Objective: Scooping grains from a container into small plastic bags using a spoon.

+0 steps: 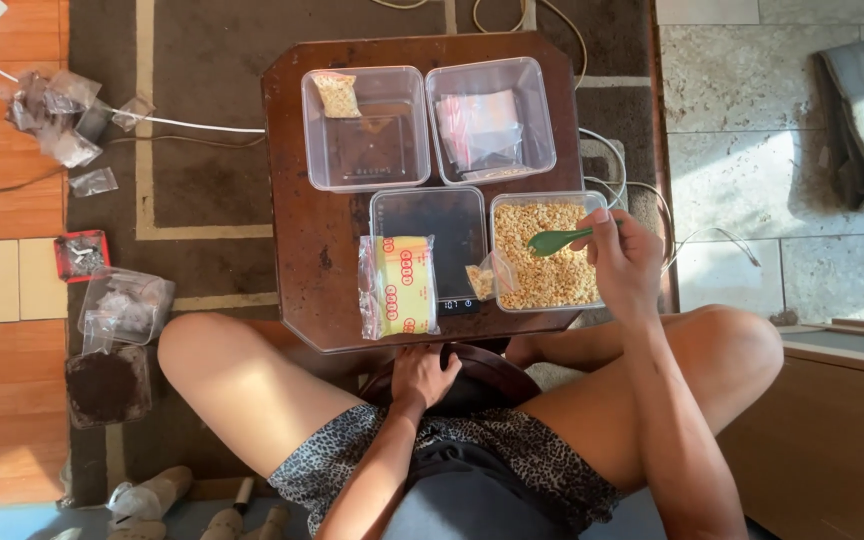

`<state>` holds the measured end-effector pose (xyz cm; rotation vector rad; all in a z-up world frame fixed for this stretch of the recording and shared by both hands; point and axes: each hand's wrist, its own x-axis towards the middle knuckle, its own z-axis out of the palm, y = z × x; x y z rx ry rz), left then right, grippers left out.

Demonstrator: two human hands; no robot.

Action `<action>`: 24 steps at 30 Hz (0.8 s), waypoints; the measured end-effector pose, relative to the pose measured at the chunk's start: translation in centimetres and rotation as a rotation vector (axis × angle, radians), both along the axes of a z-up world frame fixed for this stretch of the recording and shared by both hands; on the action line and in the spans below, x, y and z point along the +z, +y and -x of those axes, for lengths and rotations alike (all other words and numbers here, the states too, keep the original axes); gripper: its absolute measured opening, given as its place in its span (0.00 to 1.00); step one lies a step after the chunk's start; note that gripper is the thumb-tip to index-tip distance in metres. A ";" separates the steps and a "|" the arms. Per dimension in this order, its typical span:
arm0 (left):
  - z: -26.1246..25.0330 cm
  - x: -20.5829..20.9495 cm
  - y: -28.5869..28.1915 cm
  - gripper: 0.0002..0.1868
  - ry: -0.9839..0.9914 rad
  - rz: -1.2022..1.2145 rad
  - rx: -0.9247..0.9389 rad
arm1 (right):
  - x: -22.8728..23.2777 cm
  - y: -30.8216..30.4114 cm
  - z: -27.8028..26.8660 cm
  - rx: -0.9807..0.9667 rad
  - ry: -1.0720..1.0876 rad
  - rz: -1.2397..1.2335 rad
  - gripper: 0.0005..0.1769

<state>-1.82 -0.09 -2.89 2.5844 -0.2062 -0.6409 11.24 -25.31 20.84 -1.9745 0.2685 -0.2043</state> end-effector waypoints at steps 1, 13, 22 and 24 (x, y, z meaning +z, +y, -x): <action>0.2 -0.7 0.0 0.29 -0.002 0.000 0.004 | -0.2 0.1 0.1 0.004 -0.002 0.000 0.21; 0.4 -1.1 0.0 0.25 -0.155 0.012 0.044 | -1.4 -1.4 1.0 0.237 -0.478 0.334 0.19; -0.2 0.1 0.1 0.28 0.010 0.013 0.007 | -0.7 0.1 -0.3 0.261 -0.023 0.482 0.15; -0.6 0.8 0.1 0.29 0.083 0.014 -0.004 | -0.5 -0.1 -0.4 0.210 0.159 0.417 0.17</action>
